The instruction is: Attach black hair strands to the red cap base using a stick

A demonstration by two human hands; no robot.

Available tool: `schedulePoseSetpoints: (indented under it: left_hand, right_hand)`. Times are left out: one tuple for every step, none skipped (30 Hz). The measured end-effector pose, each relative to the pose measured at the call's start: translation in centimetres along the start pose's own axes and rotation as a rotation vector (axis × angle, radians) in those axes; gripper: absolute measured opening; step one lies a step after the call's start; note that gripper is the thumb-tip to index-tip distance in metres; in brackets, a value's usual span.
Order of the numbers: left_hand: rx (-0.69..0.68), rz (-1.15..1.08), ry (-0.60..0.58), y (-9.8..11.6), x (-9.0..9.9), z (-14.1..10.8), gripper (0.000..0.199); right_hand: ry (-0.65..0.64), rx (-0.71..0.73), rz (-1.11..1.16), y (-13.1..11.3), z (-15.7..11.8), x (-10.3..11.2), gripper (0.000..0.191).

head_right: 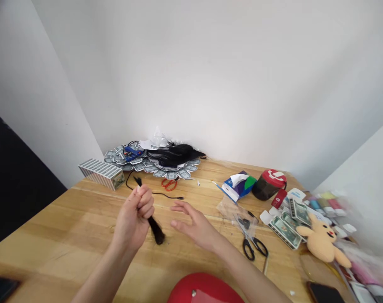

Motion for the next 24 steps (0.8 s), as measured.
schedulePoseSetpoints:
  left_hand:
    - [0.010,-0.001,0.001,-0.6,0.0,-0.2,0.027]
    - [0.013,-0.005,0.007,-1.0,0.1,-0.2,0.026]
    - [0.012,-0.010,0.018,-1.3,0.3,-0.1,0.026]
    - [0.008,-0.017,0.033,-1.5,0.6,0.1,0.026]
    - [0.005,-0.024,0.052,-1.6,1.0,0.4,0.025]
    - [0.002,-0.030,0.074,-1.8,1.5,0.8,0.025]
    - [0.001,-0.035,0.098,-1.9,2.0,1.2,0.024]
    - [0.004,-0.036,0.123,-2.0,2.5,1.7,0.021]
    - [0.010,-0.034,0.149,-2.2,3.1,2.2,0.018]
    - [0.019,-0.029,0.177,-2.5,3.6,2.7,0.015]
    - [0.030,-0.021,0.205,-2.9,4.2,3.1,0.014]
    - [0.042,-0.011,0.234,-3.3,4.8,3.5,0.016]
    - [0.052,-0.001,0.263,-3.7,5.3,3.9,0.019]
    - [0.060,0.010,0.293,-4.1,5.8,4.2,0.022]
    - [0.066,0.022,0.323,-4.6,6.4,4.5,0.025]
    - [0.069,0.034,0.354,-5.0,6.9,4.8,0.027]
    - [0.070,0.047,0.385,-5.4,7.5,5.1,0.028]
    - [0.070,0.062,0.415,-5.7,8.1,5.4,0.029]
    - [0.068,0.077,0.443,-6.0,8.6,5.7,0.030]
    - [0.067,0.094,0.470,-6.3,9.2,6.0,0.031]
    - [0.065,0.113,0.494,-6.5,9.8,6.3,0.031]
    - [0.065,0.133,0.515,-6.7,10.3,6.6,0.031]
    - [0.065,0.154,0.533,-6.8,10.8,6.9,0.031]
    - [0.066,0.176,0.545,-6.9,11.3,7.1,0.031]
  right_hand:
    - [-0.028,0.010,0.101,-0.4,0.5,-1.0,0.042]
    - [-0.066,0.015,0.189,-0.6,1.0,-2.1,0.042]
    - [-0.112,0.010,0.264,-0.7,1.3,-3.2,0.042]
    - [-0.161,-0.005,0.326,-0.7,1.5,-4.1,0.039]
    - [-0.214,-0.029,0.376,-0.5,1.6,-4.9,0.035]
    - [-0.261,-0.060,0.417,-0.1,1.6,-5.5,0.031]
    - [-0.294,-0.096,0.449,0.3,1.5,-5.8,0.026]
    - [-0.312,-0.133,0.476,0.8,1.4,-5.7,0.023]
    - [-0.310,-0.169,0.498,1.4,1.4,-5.5,0.022]
    - [-0.295,-0.203,0.516,2.0,1.3,-5.0,0.023]
    - [-0.272,-0.237,0.527,2.6,1.2,-4.5,0.024]
    - [-0.251,-0.269,0.532,3.3,1.2,-3.9,0.026]
    - [-0.239,-0.301,0.529,3.9,1.3,-3.4,0.026]
    - [-0.231,-0.331,0.520,4.5,1.3,-3.1,0.026]
    - [-0.227,-0.358,0.505,5.2,1.4,-2.8,0.026]
    - [-0.226,-0.383,0.484,5.8,1.6,-2.6,0.026]
    - [-0.225,-0.404,0.459,6.5,1.8,-2.5,0.026]
    - [-0.222,-0.423,0.432,7.1,2.1,-2.5,0.025]
    - [-0.218,-0.440,0.403,7.8,2.4,-2.4,0.025]
    - [-0.210,-0.456,0.374,8.3,2.7,-2.3,0.025]
    - [-0.201,-0.470,0.347,8.9,3.1,-2.2,0.026]
    - [-0.189,-0.483,0.323,9.3,3.4,-2.1,0.026]
    - [-0.178,-0.495,0.303,9.7,3.6,-1.9,0.027]
    - [-0.166,-0.506,0.287,10.0,3.8,-1.7,0.027]
Point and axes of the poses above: each hand's wrist, its own z-axis towards the middle knuckle, its own x-axis out of the back of the hand, y = z × x, the point moved 6 cm from there along z, towards the middle knuckle, and after that the axes turned 4 degrees about y, right-handed, at the moved point
